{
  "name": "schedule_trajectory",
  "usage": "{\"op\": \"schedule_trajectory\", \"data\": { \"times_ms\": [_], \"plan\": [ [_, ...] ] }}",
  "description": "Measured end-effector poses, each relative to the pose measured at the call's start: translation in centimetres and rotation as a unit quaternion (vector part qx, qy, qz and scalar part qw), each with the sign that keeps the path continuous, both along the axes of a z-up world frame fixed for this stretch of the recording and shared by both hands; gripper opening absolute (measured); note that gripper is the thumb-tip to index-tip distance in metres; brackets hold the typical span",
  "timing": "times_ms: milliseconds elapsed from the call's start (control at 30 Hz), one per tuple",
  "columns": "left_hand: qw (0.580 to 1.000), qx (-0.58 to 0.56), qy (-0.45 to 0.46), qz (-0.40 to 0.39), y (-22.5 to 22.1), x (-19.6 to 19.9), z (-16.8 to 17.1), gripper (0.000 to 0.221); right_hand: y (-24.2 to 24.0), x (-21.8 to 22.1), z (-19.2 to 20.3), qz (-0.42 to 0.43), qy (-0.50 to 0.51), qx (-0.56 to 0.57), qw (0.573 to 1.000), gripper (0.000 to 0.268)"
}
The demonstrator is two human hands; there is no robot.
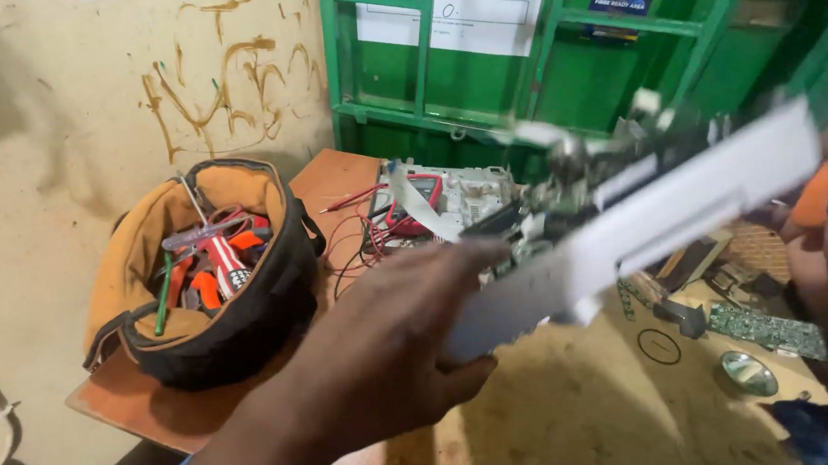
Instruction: Disassembling a Sony stereo system by removing screws and extracting internal circuit boards.
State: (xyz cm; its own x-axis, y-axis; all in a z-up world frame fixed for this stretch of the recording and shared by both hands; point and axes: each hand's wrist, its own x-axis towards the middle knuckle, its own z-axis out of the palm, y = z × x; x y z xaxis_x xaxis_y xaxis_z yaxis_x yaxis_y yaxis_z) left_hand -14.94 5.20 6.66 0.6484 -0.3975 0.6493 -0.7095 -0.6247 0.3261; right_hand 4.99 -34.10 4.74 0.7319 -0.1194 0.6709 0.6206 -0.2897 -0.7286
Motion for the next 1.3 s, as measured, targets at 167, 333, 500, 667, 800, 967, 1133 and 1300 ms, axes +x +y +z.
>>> {"op": "schedule_trajectory", "data": {
  "times_ms": [167,333,500,667,800,967,1133,1300],
  "plan": [
    [0.979,0.143,-0.116,-0.081,-0.9,0.6,-6.0,0.052,6.9,-6.0,4.9,-0.002,0.367,0.019,0.93,0.048],
    [0.942,0.254,-0.192,-0.109,-1.4,0.0,-9.8,0.029,6.9,-4.1,2.9,0.061,0.45,-0.083,0.887,0.041],
    [0.942,0.248,-0.208,-0.09,-0.8,-1.2,-10.4,0.024,5.9,-2.6,0.9,0.085,0.386,-0.25,0.884,0.038],
    [0.942,0.288,-0.159,-0.064,-1.0,-2.1,-12.3,0.032,7.9,-4.2,2.0,0.034,0.387,-0.318,0.865,0.032],
    [0.953,0.258,-0.15,-0.053,-1.4,-2.4,-14.1,0.031,8.9,-4.6,1.9,0.056,0.382,-0.313,0.868,0.031],
    [0.965,0.229,-0.11,-0.066,-2.6,-2.6,-17.3,0.038,8.8,-3.7,0.8,0.088,0.363,-0.304,0.876,0.033],
    [0.966,0.244,-0.082,-0.019,-3.8,-3.6,-15.9,0.043,9.4,-4.1,1.5,0.015,0.347,-0.373,0.86,0.037],
    [0.983,0.156,0.091,0.019,-8.6,-3.5,-19.1,0.036,10.3,-5.0,3.3,-0.057,0.389,-0.413,0.822,0.041]
  ]
}}
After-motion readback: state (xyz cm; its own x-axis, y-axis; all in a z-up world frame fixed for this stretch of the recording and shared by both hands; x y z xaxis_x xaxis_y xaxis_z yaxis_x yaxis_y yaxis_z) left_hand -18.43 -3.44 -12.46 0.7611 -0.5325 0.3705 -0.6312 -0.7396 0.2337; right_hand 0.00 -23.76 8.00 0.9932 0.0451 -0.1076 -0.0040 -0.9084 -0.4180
